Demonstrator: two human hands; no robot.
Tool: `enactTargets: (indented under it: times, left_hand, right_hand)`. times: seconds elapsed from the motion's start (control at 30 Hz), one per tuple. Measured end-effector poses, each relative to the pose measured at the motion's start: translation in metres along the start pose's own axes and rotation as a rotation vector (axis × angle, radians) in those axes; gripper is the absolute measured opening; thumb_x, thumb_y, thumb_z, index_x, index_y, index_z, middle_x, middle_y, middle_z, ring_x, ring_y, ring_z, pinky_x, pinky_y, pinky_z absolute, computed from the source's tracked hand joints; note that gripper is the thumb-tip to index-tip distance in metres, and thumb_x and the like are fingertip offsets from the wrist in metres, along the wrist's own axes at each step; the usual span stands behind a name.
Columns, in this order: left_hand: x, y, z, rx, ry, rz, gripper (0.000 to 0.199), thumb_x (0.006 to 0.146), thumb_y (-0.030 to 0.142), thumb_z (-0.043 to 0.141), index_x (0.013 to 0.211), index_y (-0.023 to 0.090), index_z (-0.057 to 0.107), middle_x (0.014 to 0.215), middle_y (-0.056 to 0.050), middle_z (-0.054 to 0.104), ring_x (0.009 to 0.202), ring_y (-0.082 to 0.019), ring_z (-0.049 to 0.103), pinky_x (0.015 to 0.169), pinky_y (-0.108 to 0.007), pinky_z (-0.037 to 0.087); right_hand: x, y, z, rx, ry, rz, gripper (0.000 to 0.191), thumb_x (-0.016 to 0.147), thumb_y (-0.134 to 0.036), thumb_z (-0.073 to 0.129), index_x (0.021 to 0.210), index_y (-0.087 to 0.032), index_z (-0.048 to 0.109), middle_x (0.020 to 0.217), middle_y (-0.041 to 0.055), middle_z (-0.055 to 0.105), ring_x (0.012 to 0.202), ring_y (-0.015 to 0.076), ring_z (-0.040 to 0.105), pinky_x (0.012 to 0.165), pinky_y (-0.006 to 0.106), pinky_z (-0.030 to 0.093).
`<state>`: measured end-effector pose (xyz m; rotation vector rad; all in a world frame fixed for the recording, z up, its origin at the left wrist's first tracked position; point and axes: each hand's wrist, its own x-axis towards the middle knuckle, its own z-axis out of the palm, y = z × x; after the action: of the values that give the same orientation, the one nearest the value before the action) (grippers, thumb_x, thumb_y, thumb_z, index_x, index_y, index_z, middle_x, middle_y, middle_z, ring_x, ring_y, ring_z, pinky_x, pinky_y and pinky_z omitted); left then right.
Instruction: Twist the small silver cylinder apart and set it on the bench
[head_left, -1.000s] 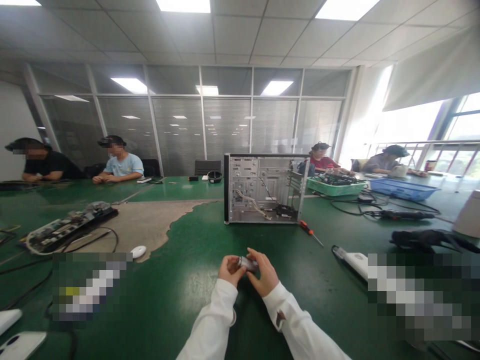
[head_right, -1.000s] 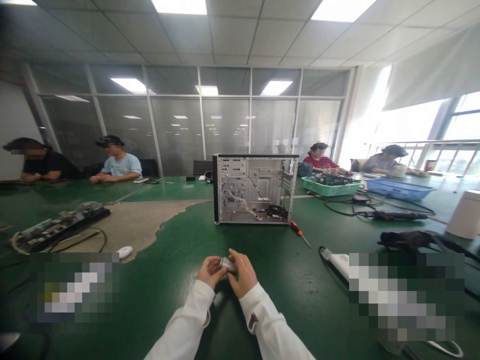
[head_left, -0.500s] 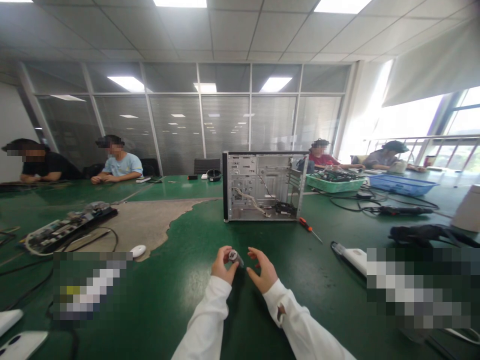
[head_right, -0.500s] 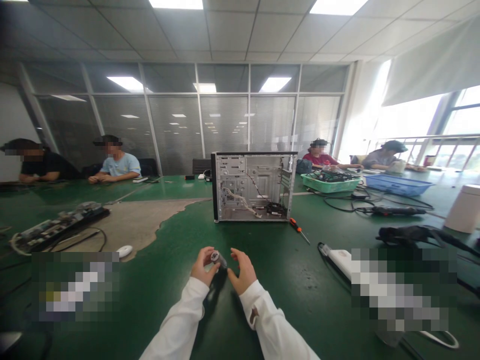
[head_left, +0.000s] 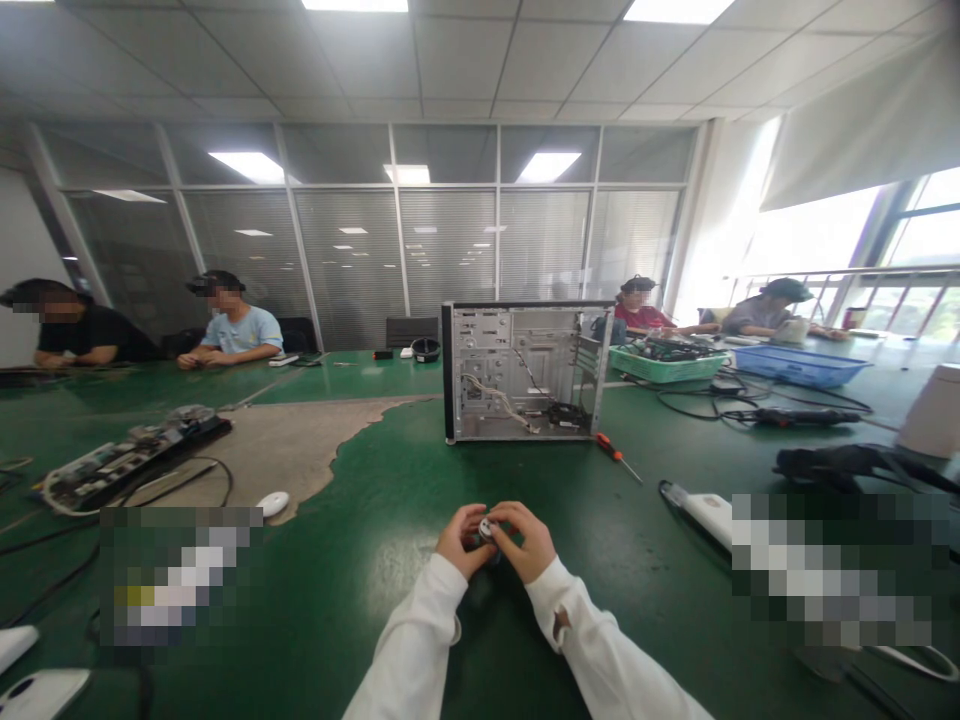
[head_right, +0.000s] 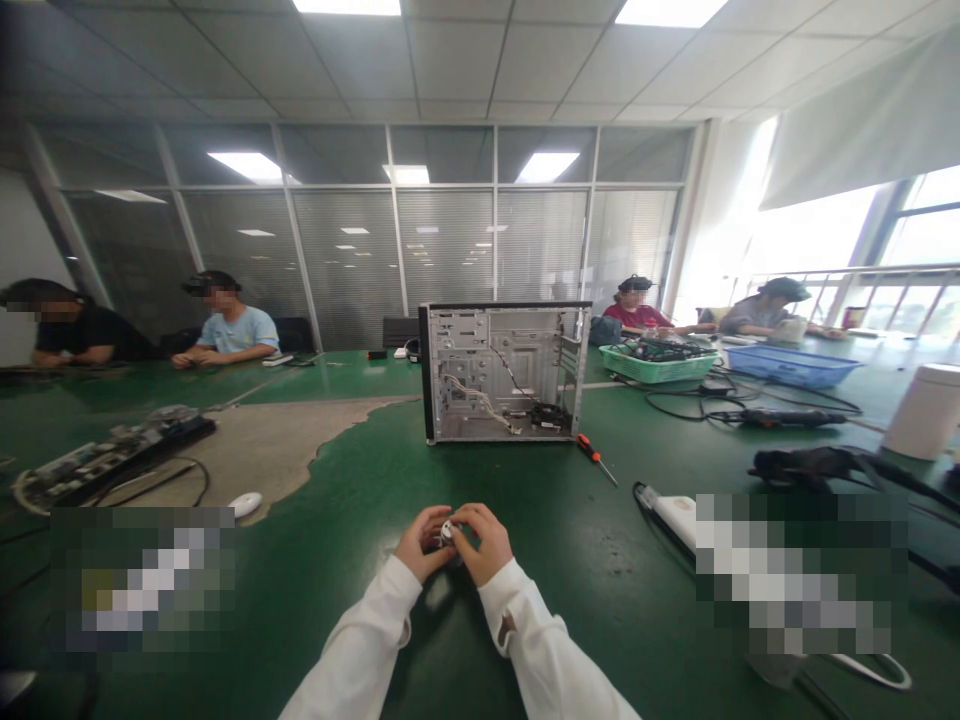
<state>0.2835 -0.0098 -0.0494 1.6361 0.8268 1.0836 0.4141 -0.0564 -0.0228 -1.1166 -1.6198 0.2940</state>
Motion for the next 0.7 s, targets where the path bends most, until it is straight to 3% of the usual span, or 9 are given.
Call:
enactTargets:
  times: [0.13,0.47,0.7]
  left_hand:
    - [-0.003,0.006,0.003,-0.034,-0.068,0.012,0.047,0.054,0.014,0.065,0.097,0.016,0.045,0.093,-0.009,0.061,0.080,-0.017,0.058,0.069,-0.027,0.042]
    - [-0.002,0.004,0.003,0.029,-0.022,-0.031,0.047,0.051,0.009,0.064,0.095,0.017,0.048,0.091,-0.007,0.063,0.081,-0.018,0.057,0.067,-0.026,0.041]
    - [0.000,-0.003,0.003,0.001,-0.029,-0.035,0.049,0.051,0.007,0.063,0.096,0.017,0.048,0.094,-0.008,0.062,0.086,-0.019,0.057,0.070,-0.028,0.040]
  right_hand:
    - [0.000,-0.001,-0.001,-0.010,0.000,-0.012,0.014,0.068,-0.020,0.050,0.076,-0.021,0.061,0.081,0.0045,0.058,0.073,0.0150,0.054,0.059,0.025,0.045]
    - [0.002,-0.003,-0.001,-0.010,-0.009,-0.035,0.013,0.071,-0.016,0.045,0.073,-0.020,0.057,0.080,0.0045,0.056,0.075,0.0147,0.052,0.063,0.026,0.044]
    - [0.005,0.011,-0.007,-0.010,0.174,0.035,0.012,0.073,-0.024,0.045,0.074,-0.020,0.056,0.078,0.0043,0.058,0.075,0.0151,0.054,0.060,0.025,0.043]
